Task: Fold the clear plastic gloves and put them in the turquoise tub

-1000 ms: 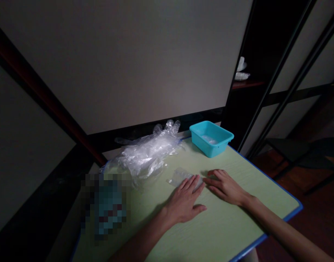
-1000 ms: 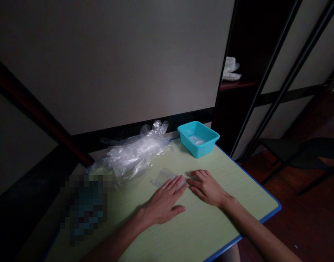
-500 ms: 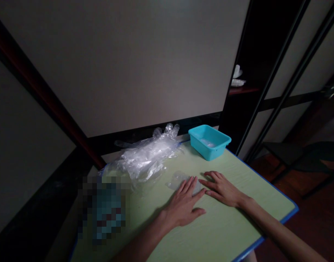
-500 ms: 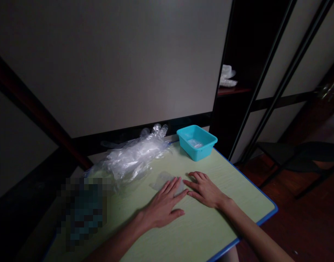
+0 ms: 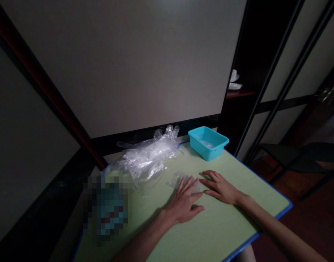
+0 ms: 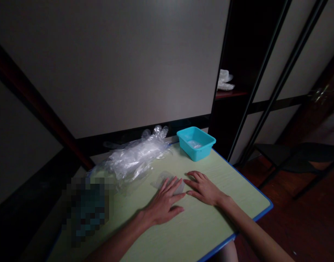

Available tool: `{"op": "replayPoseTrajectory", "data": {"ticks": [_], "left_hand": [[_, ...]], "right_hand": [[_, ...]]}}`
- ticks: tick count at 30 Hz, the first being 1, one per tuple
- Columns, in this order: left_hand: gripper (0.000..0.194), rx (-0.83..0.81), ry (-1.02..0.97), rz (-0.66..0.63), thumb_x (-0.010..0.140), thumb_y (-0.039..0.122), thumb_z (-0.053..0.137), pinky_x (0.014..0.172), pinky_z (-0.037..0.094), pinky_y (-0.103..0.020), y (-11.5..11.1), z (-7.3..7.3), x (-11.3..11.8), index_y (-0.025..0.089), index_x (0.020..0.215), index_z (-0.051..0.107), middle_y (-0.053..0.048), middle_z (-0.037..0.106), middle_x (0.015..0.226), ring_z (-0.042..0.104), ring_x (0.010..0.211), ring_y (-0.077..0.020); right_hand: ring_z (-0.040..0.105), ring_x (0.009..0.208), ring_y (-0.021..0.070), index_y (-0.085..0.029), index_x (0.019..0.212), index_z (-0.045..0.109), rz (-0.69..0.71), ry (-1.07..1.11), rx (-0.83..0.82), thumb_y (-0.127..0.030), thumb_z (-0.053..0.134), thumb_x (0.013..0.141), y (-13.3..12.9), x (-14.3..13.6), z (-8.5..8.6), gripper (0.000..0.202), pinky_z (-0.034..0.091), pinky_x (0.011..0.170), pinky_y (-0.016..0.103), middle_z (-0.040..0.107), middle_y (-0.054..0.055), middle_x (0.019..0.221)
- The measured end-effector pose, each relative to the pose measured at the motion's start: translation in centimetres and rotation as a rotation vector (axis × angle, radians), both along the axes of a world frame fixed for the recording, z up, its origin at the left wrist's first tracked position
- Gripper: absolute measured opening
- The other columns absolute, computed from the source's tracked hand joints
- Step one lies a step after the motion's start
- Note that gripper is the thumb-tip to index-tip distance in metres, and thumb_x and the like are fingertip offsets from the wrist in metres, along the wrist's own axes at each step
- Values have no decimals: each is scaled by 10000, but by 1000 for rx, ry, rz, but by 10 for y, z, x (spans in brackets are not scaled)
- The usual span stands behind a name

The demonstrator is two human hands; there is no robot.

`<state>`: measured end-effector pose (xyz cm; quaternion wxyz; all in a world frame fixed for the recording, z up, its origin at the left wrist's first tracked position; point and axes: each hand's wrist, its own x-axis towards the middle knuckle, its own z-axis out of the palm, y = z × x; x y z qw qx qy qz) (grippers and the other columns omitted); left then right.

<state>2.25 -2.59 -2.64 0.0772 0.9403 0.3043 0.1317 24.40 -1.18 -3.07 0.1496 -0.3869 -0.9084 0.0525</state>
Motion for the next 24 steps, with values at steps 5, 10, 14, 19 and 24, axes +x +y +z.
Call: {"op": "replayPoseTrajectory", "data": {"ticks": [5,10,14,19,24], "left_hand": [[333,-75,-54,-31,808,408,484,1024,110,-468,-5,3,-11,222,1068,578,-58,289,1372,152,1283,-240],[207,-156,-117,-109,784,333,541,1030,109,-453,-11,3,-27,227,930,643,-34,415,1298,299,1227,-221],[215,-170,-172,-107,775,259,531,1040,166,-382,-15,6,-32,184,954,623,-46,555,1151,442,1123,-172],[558,-191,-90,-232,788,366,486,1036,215,-315,-22,19,-26,116,1270,356,-84,350,1338,276,1244,-176],[688,-234,36,-296,812,523,381,1049,169,-325,-25,27,-22,83,1319,233,-115,207,1395,154,1283,-209]], "right_hand": [[310,1154,262,-175,1197,470,-52,52,-18,-432,379,849,-12,-6,-3,442,315,929,434,383,148,1246],[300,1169,261,-175,1162,500,-84,126,-94,-404,387,851,-40,-16,-1,403,302,954,429,364,142,1262],[296,1187,250,-192,1150,507,-33,209,-204,-389,405,849,-58,-21,5,374,285,979,408,360,114,1279],[405,1129,209,-181,1218,426,2,422,-396,-339,358,881,-46,-17,14,379,323,961,370,444,103,1237],[535,967,202,-159,1058,563,107,650,-593,-364,331,891,-10,-33,25,351,405,859,353,596,85,1045]]}}
